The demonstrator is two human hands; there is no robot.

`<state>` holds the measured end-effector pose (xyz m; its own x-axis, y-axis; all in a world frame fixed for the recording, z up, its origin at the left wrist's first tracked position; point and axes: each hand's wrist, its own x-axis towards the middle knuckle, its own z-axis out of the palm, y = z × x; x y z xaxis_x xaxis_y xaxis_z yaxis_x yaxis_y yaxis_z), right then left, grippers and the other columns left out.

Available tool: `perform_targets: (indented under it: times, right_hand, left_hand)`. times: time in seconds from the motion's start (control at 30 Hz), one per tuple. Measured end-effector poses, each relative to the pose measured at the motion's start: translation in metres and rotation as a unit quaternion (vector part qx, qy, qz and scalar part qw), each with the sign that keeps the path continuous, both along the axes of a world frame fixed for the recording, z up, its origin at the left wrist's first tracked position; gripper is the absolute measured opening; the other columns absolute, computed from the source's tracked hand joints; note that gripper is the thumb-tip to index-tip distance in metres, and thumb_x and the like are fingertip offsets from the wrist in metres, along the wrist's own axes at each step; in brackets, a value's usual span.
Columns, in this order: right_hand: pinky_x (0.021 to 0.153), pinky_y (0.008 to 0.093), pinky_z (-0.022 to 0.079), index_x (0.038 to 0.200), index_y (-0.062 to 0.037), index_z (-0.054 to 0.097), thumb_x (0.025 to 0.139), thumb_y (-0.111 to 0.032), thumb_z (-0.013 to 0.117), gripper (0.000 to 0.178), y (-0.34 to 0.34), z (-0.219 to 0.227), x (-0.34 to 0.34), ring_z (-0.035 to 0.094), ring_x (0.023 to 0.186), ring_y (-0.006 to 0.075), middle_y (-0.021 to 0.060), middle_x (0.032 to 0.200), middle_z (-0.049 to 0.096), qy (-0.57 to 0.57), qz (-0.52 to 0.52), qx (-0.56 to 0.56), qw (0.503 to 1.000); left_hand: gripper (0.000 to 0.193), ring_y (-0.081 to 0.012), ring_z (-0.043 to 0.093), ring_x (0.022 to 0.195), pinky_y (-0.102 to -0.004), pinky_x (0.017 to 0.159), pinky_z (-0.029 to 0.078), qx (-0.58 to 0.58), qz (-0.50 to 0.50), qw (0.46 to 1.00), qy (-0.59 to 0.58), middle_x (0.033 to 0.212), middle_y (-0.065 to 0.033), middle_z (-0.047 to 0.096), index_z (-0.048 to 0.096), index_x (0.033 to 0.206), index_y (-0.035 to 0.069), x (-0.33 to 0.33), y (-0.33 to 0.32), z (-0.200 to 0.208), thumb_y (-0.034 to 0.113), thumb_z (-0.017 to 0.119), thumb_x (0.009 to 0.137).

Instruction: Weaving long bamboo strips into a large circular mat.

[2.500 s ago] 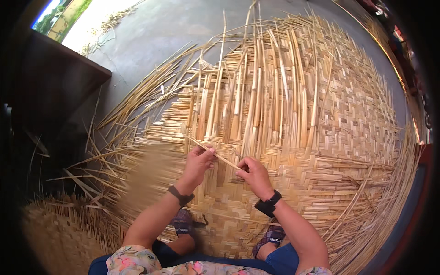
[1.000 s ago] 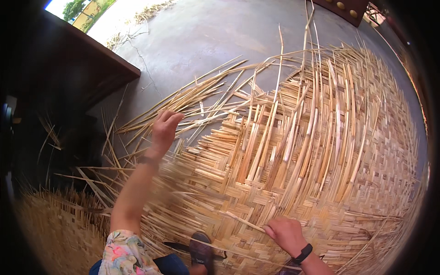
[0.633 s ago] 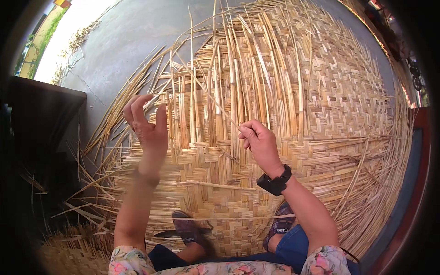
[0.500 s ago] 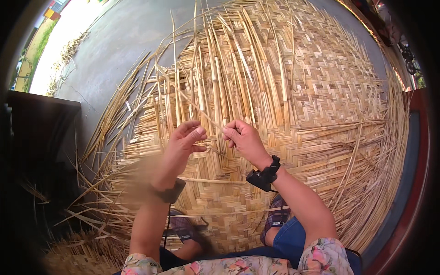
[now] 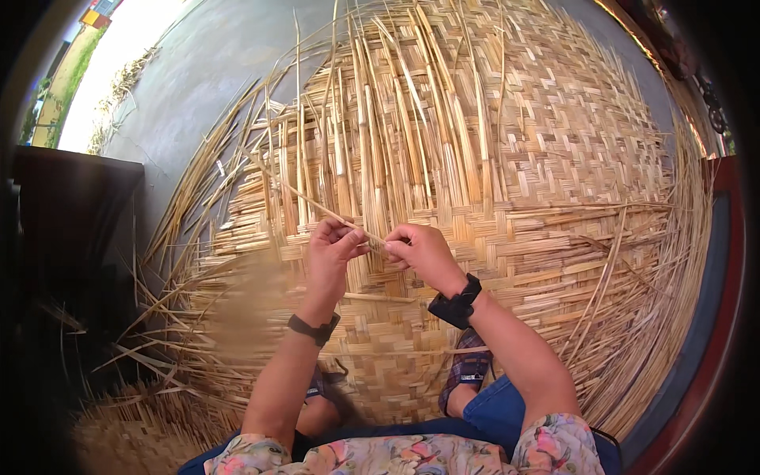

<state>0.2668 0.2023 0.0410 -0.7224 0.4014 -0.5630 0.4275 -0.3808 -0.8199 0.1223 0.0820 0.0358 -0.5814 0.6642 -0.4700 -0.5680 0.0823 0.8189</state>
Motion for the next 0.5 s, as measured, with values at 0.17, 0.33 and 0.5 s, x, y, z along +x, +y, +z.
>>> perform_targets:
  times: [0.17, 0.33, 0.5]
  right_hand:
    - [0.059, 0.0276, 0.048, 0.090, -0.0021, 0.067, 0.091, -0.011, 0.068, 0.009, -0.003, -0.011, 0.016, 0.059, 0.067, 0.0088, 0.0022, 0.077, 0.066, -0.018, 0.060, 0.265, 0.962]
    - [0.062, 0.0297, 0.047, 0.088, -0.0024, 0.061, 0.091, -0.014, 0.068, 0.014, -0.012, -0.005, 0.009, 0.057, 0.068, 0.0093, 0.0034, 0.074, 0.064, -0.035, 0.058, 0.200, 0.977]
    - [0.054, 0.0238, 0.046, 0.096, -0.0022, 0.057, 0.099, -0.016, 0.061, 0.015, -0.034, 0.006, -0.006, 0.057, 0.061, 0.0070, 0.0014, 0.075, 0.065, -0.110, 0.126, -0.021, 0.986]
  left_hand:
    - [0.026, -0.0079, 0.062, 0.077, -0.0222, 0.059, 0.052, -0.016, 0.047, 0.999, 0.002, 0.090, -0.0014, 0.066, 0.058, 0.111, 0.006, 0.034, -0.004, -0.016, -0.002, 0.069, 0.088]
    - [0.019, -0.0095, 0.059, 0.079, -0.0243, 0.062, 0.050, -0.013, -0.025, 0.996, 0.088, 0.086, -0.0021, 0.063, 0.058, 0.098, 0.004, 0.045, -0.012, -0.030, 0.001, 0.071, 0.086]
    - [0.015, -0.0108, 0.060, 0.078, -0.0280, 0.067, 0.051, -0.095, -0.052, 0.968, 0.227, 0.082, -0.0040, 0.063, 0.058, 0.090, 0.003, 0.024, -0.029, -0.034, 0.001, 0.073, 0.084]
